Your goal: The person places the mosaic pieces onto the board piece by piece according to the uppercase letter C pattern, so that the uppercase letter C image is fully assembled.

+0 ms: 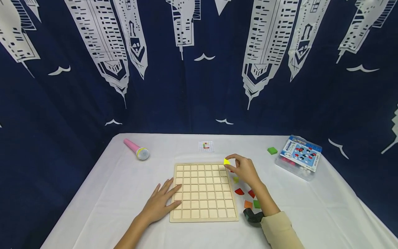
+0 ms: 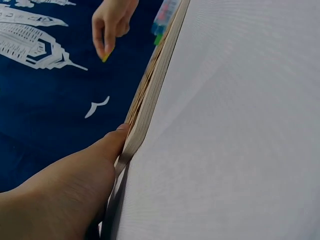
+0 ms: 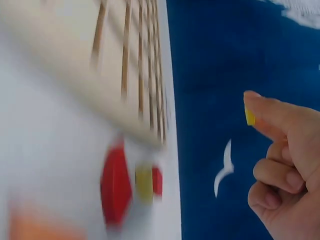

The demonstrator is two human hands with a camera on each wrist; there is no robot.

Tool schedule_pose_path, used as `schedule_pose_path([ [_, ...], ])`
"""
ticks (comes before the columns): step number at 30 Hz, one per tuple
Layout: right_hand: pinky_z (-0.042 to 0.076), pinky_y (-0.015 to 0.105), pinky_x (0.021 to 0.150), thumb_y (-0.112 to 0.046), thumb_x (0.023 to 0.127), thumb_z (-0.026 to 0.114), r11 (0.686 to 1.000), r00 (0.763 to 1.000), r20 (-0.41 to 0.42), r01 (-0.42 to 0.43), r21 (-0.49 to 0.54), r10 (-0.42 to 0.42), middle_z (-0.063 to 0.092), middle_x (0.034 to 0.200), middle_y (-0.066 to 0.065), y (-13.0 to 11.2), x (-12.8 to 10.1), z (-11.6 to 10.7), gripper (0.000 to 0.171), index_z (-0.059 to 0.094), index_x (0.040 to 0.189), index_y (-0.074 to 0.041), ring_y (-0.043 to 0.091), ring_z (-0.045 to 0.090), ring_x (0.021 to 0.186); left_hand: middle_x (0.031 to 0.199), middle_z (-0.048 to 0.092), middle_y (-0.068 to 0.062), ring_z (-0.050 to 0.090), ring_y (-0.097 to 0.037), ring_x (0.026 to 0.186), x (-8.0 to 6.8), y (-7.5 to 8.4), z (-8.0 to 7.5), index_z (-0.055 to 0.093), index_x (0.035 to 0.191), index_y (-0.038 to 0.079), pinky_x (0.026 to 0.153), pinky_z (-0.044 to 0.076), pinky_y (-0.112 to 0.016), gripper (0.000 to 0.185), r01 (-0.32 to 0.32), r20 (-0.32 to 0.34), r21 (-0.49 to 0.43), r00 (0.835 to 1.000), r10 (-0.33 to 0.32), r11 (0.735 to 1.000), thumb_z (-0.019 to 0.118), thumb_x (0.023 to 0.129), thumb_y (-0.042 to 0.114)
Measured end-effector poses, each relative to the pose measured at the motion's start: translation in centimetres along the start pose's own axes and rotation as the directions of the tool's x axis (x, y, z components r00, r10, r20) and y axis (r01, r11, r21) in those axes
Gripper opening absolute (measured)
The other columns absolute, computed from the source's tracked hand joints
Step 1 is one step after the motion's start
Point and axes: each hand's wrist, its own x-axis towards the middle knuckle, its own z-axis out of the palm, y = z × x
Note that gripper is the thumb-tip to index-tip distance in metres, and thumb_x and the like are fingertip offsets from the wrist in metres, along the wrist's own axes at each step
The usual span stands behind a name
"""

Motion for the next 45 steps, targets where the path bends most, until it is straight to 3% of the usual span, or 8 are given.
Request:
schedule_pose_path([
  [6, 0.025, 0.020, 0.038, -0.021, 0.078, 0.075, 1.000, 1.000, 0.019, -0.018, 0.022, 0.018, 0.036, 0.050, -0.004, -2.8, 0.3, 2.9, 0.027, 0.068, 0.102, -0.010, 0.008, 0.027, 0.042, 0.150, 0.024, -0.013, 0.020, -0.030, 0.137, -0.1, -0.2, 0.0, 0.041, 0.140, 0.022, 0.110, 0.010, -0.052, 0.060, 0.002, 0.002, -0.010, 1.000, -0.002, 1.000, 0.051, 0.089, 0.052],
  [15, 0.022, 0.019, 0.038, -0.019, 0.077, 0.076, 0.997, 0.992, 0.123, -0.049, 0.052, 0.042, 0.038, 0.050, -0.004, -2.5, 0.1, 6.0, 0.026, 0.069, 0.101, -0.011, 0.007, 0.026, 0.042, 0.150, 0.023, -0.012, 0.019, -0.029, 0.137, -0.1, -0.2, 0.0, 0.041, 0.141, 0.022, 0.111, 0.008, -0.051, 0.060, 0.007, 0.010, -0.042, 1.000, -0.007, 0.999, 0.052, 0.089, 0.051],
  [25, 0.025, 0.019, 0.037, -0.021, 0.078, 0.075, 0.998, 0.981, 0.191, -0.042, 0.048, 0.032, 0.039, 0.047, -0.004, -1.6, -0.1, 6.8, 0.025, 0.070, 0.099, -0.010, 0.007, 0.028, 0.039, 0.150, 0.023, -0.011, 0.018, -0.028, 0.138, 0.0, -0.1, -0.1, 0.041, 0.141, 0.022, 0.111, 0.007, -0.050, 0.060, 0.017, 0.022, -0.043, 1.000, -0.016, 0.999, 0.050, 0.089, 0.053],
  [37, 0.024, 0.019, 0.037, -0.023, 0.078, 0.075, 0.998, 0.981, 0.194, -0.033, 0.054, 0.022, 0.039, 0.047, -0.004, -1.5, -0.2, 6.7, 0.029, 0.069, 0.104, -0.012, 0.007, 0.027, 0.038, 0.150, 0.024, -0.012, 0.019, -0.029, 0.137, 0.0, -0.1, -0.1, 0.042, 0.140, 0.022, 0.111, 0.007, -0.051, 0.060, 0.010, 0.016, -0.038, 1.000, -0.009, 0.999, 0.050, 0.090, 0.052],
  [45, 0.024, 0.019, 0.037, -0.018, 0.078, 0.075, 0.997, 0.987, 0.156, -0.057, 0.049, 0.049, 0.038, 0.047, -0.005, -1.6, -0.3, 6.8, 0.020, 0.070, 0.096, -0.011, 0.007, 0.028, 0.039, 0.150, 0.024, -0.011, 0.019, -0.028, 0.138, -0.1, -0.3, 0.1, 0.041, 0.141, 0.022, 0.111, 0.007, -0.051, 0.060, 0.010, 0.016, -0.033, 1.000, -0.009, 0.999, 0.050, 0.090, 0.053],
])
